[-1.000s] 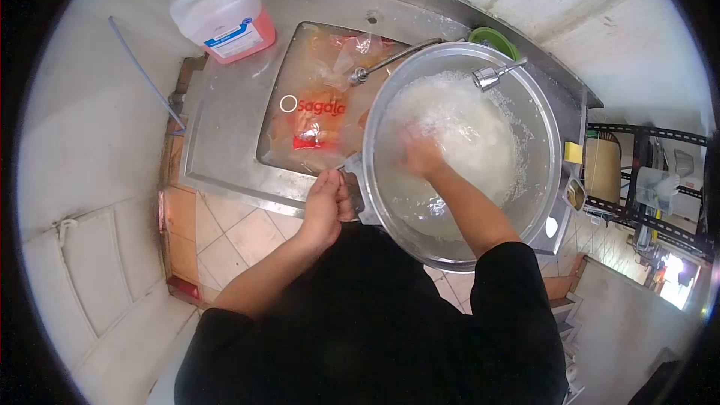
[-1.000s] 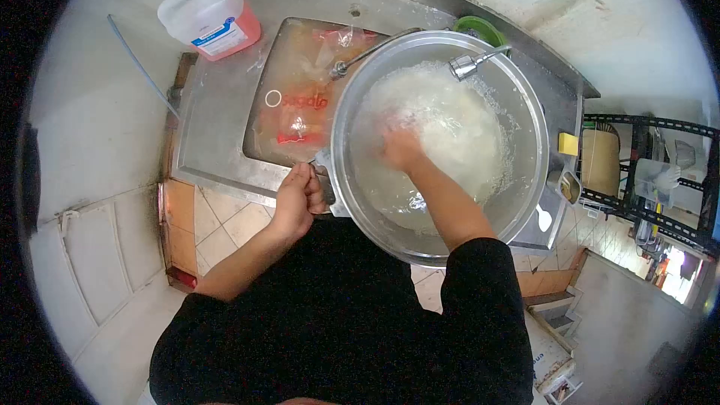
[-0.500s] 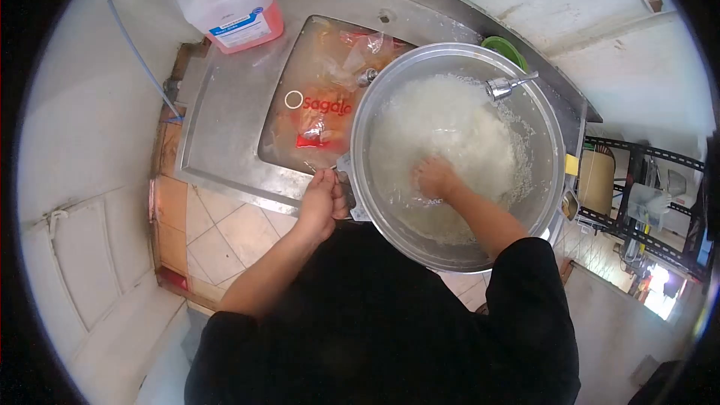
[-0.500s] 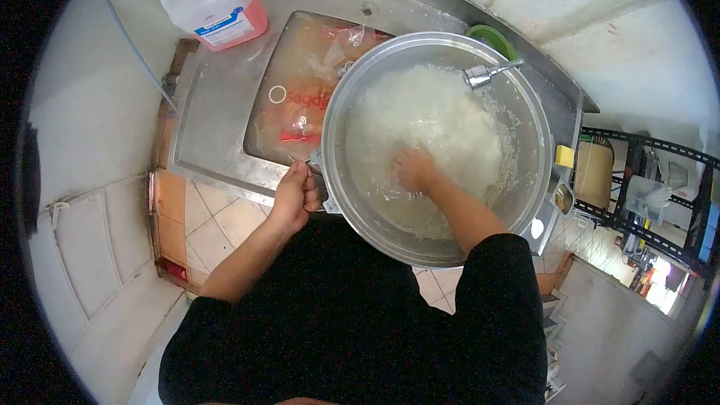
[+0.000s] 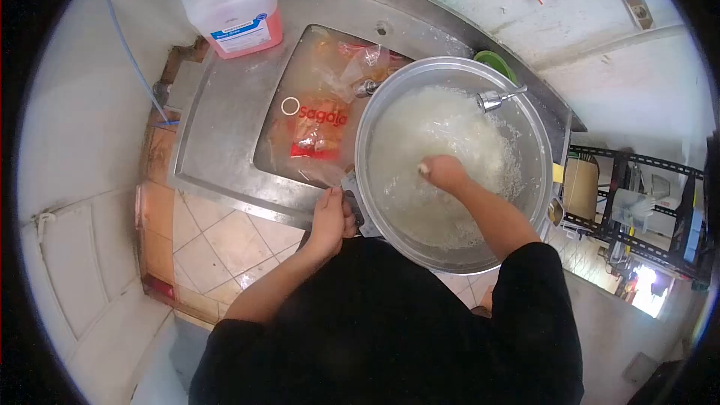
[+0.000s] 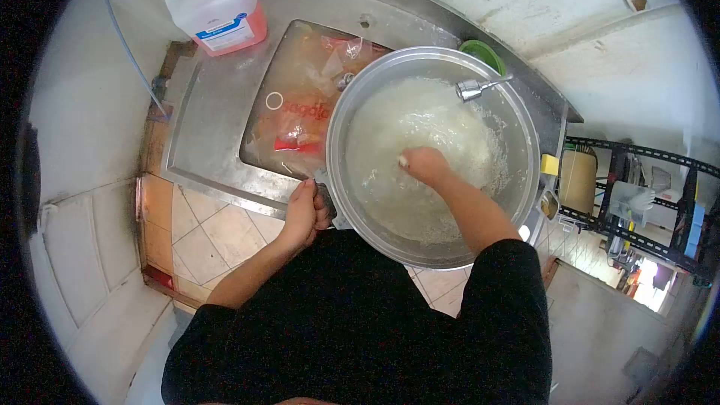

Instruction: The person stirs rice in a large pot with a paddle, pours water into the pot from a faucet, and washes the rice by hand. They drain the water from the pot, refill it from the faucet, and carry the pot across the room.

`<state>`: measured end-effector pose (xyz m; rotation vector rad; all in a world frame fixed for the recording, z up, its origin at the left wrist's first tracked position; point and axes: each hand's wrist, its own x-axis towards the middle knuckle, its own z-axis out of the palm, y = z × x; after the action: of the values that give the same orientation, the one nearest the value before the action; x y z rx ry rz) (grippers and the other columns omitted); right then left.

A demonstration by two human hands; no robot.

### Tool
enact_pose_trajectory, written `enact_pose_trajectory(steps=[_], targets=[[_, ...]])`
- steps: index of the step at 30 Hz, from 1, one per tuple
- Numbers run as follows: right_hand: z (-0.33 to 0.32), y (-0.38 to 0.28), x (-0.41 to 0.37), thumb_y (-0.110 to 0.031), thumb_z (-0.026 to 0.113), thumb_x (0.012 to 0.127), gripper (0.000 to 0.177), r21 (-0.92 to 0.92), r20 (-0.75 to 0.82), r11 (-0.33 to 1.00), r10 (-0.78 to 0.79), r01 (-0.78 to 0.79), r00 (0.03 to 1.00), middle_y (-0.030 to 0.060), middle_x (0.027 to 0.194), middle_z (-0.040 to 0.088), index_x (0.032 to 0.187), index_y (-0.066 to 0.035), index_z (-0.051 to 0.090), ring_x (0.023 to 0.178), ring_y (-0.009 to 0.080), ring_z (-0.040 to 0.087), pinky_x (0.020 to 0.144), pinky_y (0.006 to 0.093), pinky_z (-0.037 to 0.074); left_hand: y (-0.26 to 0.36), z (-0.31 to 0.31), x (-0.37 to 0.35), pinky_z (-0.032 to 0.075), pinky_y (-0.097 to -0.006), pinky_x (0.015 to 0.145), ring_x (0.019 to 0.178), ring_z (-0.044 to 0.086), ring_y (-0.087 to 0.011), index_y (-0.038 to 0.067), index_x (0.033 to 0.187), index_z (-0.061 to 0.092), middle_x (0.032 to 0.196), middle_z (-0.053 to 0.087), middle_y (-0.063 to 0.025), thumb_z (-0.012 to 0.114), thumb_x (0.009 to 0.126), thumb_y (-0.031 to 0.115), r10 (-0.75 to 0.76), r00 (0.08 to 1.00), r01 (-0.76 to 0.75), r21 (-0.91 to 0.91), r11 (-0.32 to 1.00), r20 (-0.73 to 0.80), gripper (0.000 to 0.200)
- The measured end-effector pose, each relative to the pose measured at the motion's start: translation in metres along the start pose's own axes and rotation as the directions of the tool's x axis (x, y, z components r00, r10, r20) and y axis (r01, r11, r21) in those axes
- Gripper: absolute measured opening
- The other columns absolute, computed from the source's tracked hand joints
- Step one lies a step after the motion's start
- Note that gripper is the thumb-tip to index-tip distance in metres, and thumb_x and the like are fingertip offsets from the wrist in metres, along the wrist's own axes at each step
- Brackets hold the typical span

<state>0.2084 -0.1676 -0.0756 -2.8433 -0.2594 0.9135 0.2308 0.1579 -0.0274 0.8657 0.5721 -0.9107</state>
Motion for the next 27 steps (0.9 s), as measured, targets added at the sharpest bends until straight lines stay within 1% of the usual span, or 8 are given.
enact_pose_trajectory(steps=[2, 5, 8, 12, 15, 18, 21, 27], targets=[[-0.009, 0.006, 0.002, -0.036, 0.055, 0.088, 0.030, 0.144, -0.139, 0.929, 0.359, -0.340, 0.923, 0.0143, 0.086, 0.069, 0.092, -0.008, 0.065, 0.083, 0.0334, 0.066, 0.075, 0.0463, 0.052, -0.003, 0.002, -0.001, 0.022, -0.0259, 0.035, 0.039, 0.028, -0.0089, 0.016, 0.084, 0.038, 0.059, 0.032, 0.0026, 0.040, 0.103, 0.035, 0.002, 1.000, -0.002, -0.003, 1.000, -0.019, 0.028], [-0.003, 0.028, 0.007, -0.039, 0.057, 0.087, 0.032, 0.390, -0.193, 0.783, 0.585, -0.485, 0.788, 0.0181, 0.113, 0.064, 0.097, -0.009, 0.063, 0.101, 0.0350, 0.062, 0.086, 0.0513, 0.047, -0.002, 0.010, -0.008, 0.020, -0.0262, 0.035, 0.041, 0.025, -0.0085, 0.018, 0.082, 0.035, 0.060, 0.030, 0.0037, 0.040, 0.103, 0.038, -0.005, 1.000, 0.005, 0.025, 1.000, -0.001, 0.030], [0.023, 0.045, 0.012, -0.043, 0.054, 0.088, 0.042, 0.277, -0.412, 0.790, 0.612, -0.547, 0.675, 0.0148, 0.140, 0.047, 0.119, -0.014, 0.058, 0.121, 0.0376, 0.051, 0.096, 0.0556, 0.040, 0.002, 0.019, -0.014, 0.021, -0.0259, 0.036, 0.042, 0.026, -0.0088, 0.017, 0.082, 0.036, 0.061, 0.030, 0.0033, 0.040, 0.103, 0.039, -0.027, 0.999, 0.028, 0.056, 0.998, -0.017, 0.031], [0.099, 0.092, 0.039, -0.050, 0.051, 0.089, 0.063, 0.128, -0.361, 0.800, 0.588, -0.586, 0.724, 0.0170, 0.153, 0.029, 0.141, -0.016, 0.043, 0.133, 0.0421, 0.038, 0.105, 0.0598, 0.031, 0.001, 0.022, -0.016, 0.023, -0.0260, 0.038, 0.043, 0.028, -0.0088, 0.017, 0.083, 0.037, 0.062, 0.031, 0.0032, 0.040, 0.103, 0.040, 0.019, 1.000, -0.020, 0.147, 0.989, 0.010, 0.031], [0.090, 0.077, 0.053, -0.060, 0.049, 0.087, 0.078, -0.022, 0.122, 0.853, 0.521, -0.522, 0.845, 0.0211, 0.152, 0.028, 0.148, -0.015, 0.034, 0.136, 0.0405, 0.033, 0.110, 0.0567, 0.028, 0.000, 0.025, -0.015, 0.024, -0.0263, 0.039, 0.044, 0.028, -0.0086, 0.017, 0.083, 0.037, 0.063, 0.032, 0.0034, 0.040, 0.103, 0.041, 0.054, 0.998, -0.060, 0.232, 0.971, 0.031, 0.031], [0.104, 0.058, 0.062, -0.056, 0.060, 0.081, 0.077, 0.394, -0.076, 0.780, 0.555, -0.487, 0.828, 0.0236, 0.149, 0.033, 0.144, -0.017, 0.040, 0.139, 0.0411, 0.027, 0.113, 0.0548, 0.023, 0.000, 0.028, -0.011, 0.024, -0.0264, 0.039, 0.044, 0.027, -0.0085, 0.017, 0.084, 0.038, 0.062, 0.032, 0.0038, 0.040, 0.103, 0.041, 0.074, 0.997, -0.073, 0.251, 0.965, 0.005, 0.030], [0.048, -0.020, 0.033, -0.044, 0.071, 0.076, 0.072, 0.259, -0.401, 0.946, 0.288, -0.194, 0.870, 0.0276, 0.142, 0.040, 0.137, -0.015, 0.047, 0.137, 0.0422, 0.030, 0.112, 0.0544, 0.024, -0.002, 0.018, -0.008, 0.024, -0.0262, 0.039, 0.044, 0.028, -0.0085, 0.018, 0.085, 0.040, 0.062, 0.031, 0.0042, 0.041, 0.103, 0.042, 0.089, 0.996, -0.091, 0.275, 0.957, 0.017, 0.030], [0.061, -0.068, 0.016, -0.039, 0.070, 0.077, 0.065, 0.117, -0.386, 0.984, 0.172, -0.137, 0.906, 0.0229, 0.134, 0.050, 0.133, -0.011, 0.051, 0.131, 0.0406, 0.039, 0.108, 0.0522, 0.031, 0.001, 0.023, -0.016, 0.023, -0.0263, 0.038, 0.043, 0.027, -0.0082, 0.018, 0.085, 0.039, 0.061, 0.031, 0.0044, 0.041, 0.103, 0.040, 0.052, 0.996, -0.067, 0.233, 0.970, 0.072, 0.029]])
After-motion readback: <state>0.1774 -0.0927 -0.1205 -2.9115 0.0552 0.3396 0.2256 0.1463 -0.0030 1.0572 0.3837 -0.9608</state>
